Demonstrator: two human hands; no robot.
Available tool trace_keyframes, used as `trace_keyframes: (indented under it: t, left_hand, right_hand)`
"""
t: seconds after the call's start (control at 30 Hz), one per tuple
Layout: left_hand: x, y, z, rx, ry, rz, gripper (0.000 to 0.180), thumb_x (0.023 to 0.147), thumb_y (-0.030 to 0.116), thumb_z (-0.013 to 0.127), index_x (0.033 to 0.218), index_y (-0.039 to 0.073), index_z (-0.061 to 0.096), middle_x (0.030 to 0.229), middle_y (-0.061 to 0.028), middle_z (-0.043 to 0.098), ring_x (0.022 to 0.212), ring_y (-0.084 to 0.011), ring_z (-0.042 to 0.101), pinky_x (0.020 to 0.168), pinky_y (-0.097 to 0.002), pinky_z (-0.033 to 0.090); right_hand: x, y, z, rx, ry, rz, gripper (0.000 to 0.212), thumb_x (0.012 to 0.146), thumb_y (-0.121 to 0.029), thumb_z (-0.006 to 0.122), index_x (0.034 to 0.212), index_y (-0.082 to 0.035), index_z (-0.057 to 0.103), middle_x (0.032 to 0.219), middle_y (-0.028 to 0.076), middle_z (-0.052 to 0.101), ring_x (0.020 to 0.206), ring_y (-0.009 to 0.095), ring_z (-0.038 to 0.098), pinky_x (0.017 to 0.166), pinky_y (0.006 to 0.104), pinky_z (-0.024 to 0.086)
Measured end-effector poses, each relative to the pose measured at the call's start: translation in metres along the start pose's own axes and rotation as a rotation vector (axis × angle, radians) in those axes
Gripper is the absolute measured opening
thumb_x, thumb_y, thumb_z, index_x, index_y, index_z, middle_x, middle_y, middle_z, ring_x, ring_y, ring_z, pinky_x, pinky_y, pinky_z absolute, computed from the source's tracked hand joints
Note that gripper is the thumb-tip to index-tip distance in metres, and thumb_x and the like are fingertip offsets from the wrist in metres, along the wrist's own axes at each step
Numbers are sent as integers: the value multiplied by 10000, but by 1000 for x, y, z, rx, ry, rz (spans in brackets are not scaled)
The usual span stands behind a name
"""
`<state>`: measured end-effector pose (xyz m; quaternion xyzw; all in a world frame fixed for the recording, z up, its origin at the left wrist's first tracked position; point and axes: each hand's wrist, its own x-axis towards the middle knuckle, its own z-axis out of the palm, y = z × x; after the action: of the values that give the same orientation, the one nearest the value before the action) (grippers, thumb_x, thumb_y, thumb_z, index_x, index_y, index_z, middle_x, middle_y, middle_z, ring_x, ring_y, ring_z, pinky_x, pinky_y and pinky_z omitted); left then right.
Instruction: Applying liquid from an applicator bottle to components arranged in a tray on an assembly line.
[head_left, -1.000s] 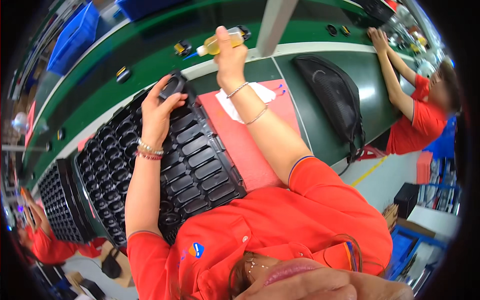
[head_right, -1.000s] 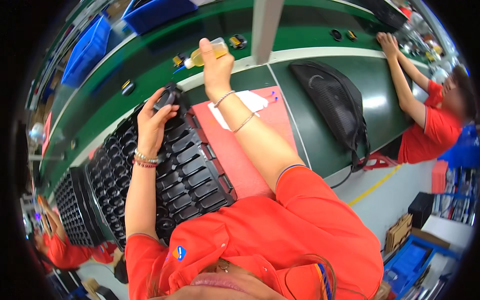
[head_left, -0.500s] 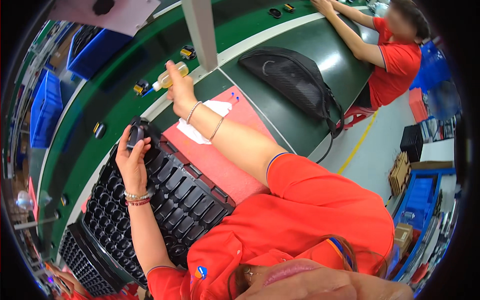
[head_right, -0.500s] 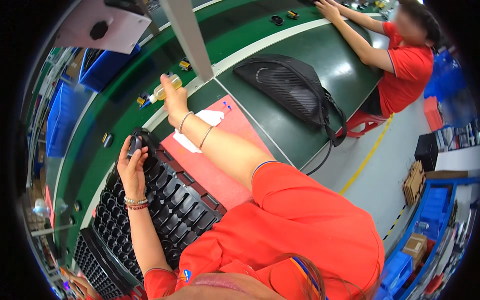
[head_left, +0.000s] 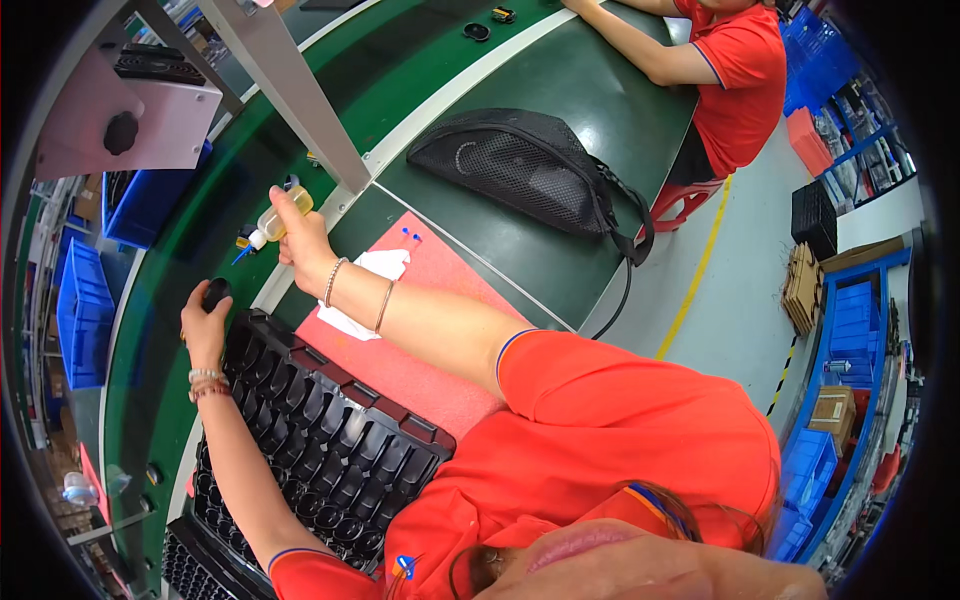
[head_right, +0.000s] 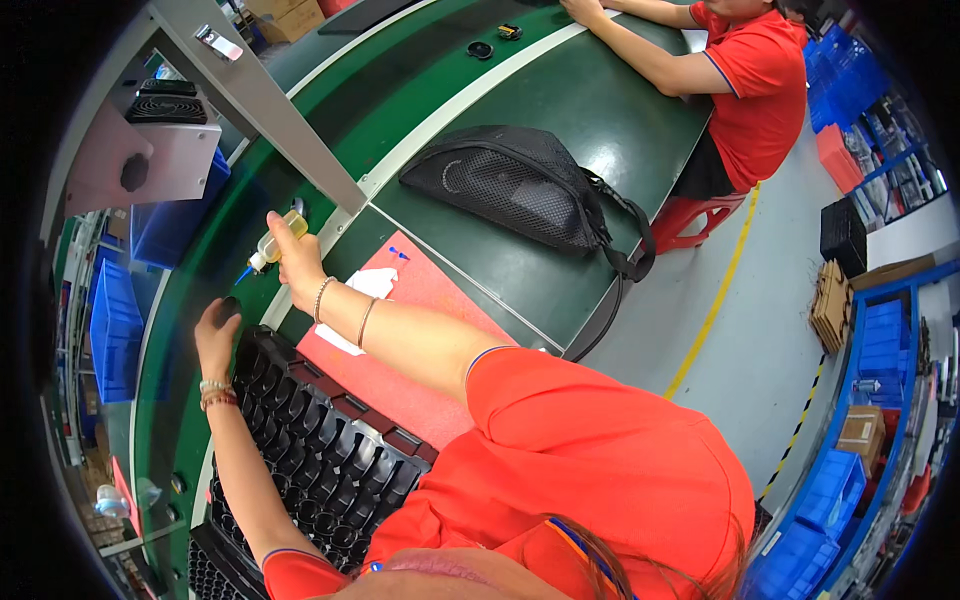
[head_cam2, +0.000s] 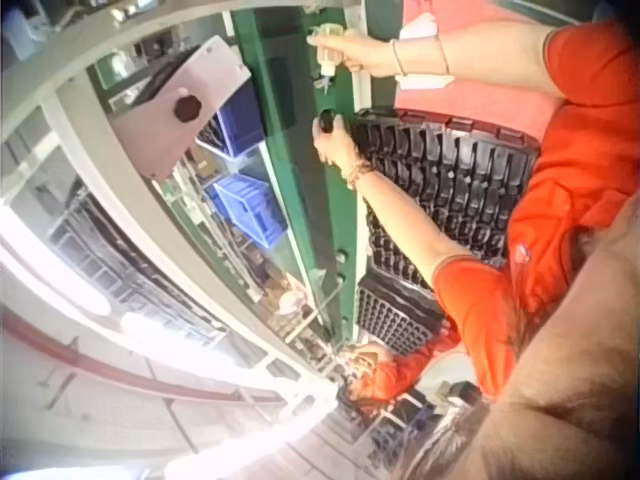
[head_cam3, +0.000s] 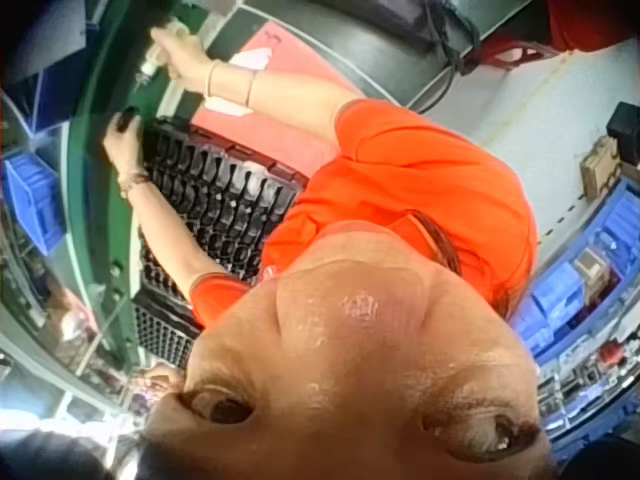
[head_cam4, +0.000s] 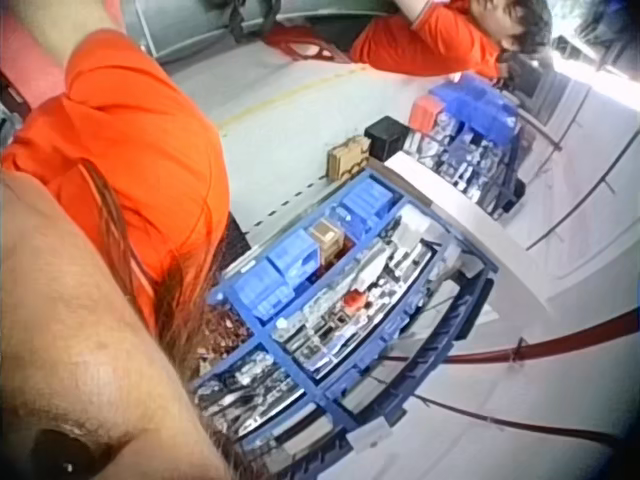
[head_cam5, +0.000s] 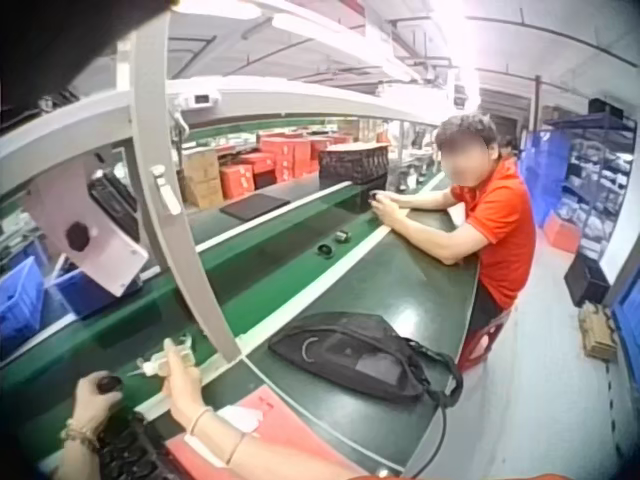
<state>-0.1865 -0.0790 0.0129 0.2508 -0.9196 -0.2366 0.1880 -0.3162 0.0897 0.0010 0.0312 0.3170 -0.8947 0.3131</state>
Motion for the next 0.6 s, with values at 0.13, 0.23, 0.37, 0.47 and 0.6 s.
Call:
trace_keyframes:
  t: [0.13,0.23,0.37,0.47,0.6]
  left_hand:
    - [32,-6,26,79,-166,-120,432,702,57,659,1110,-52,567,882,-163,651,764,-223,632,715,-303,484]
    - [42,12,43,-62,-283,-210,459,680,139,697,1081,-51,581,836,-165,646,763,-262,637,708,-322,482]
    - [40,4,41,139,-203,-19,488,704,160,693,1130,-34,555,958,-190,624,902,-312,609,795,-354,463]
    - [13,15,25,246,-123,109,528,737,179,677,1202,-5,506,1133,-211,555,1064,-339,531,901,-380,411]
    - [-47,34,-14,164,-94,166,496,773,143,642,1223,10,480,1225,-186,502,1138,-326,477,963,-370,366]
  right_hand:
    - [-1,0,2,20,-4,1,404,781,-476,639,685,-122,471,517,-60,342,396,51,262,401,232,210]
    - [-1,-3,1,29,-3,-5,408,781,-479,637,675,-124,466,518,-61,344,397,49,262,400,231,210]
    - [-2,-5,3,41,-23,-12,444,778,-505,628,640,-112,474,513,-48,376,386,50,290,379,226,220]
    - [3,-5,1,24,-8,-43,472,776,-523,621,621,-97,487,510,-33,413,376,52,318,359,223,230]
    - [2,-8,-1,39,-7,-42,475,772,-523,625,617,-98,481,509,-29,411,378,54,320,359,222,229]
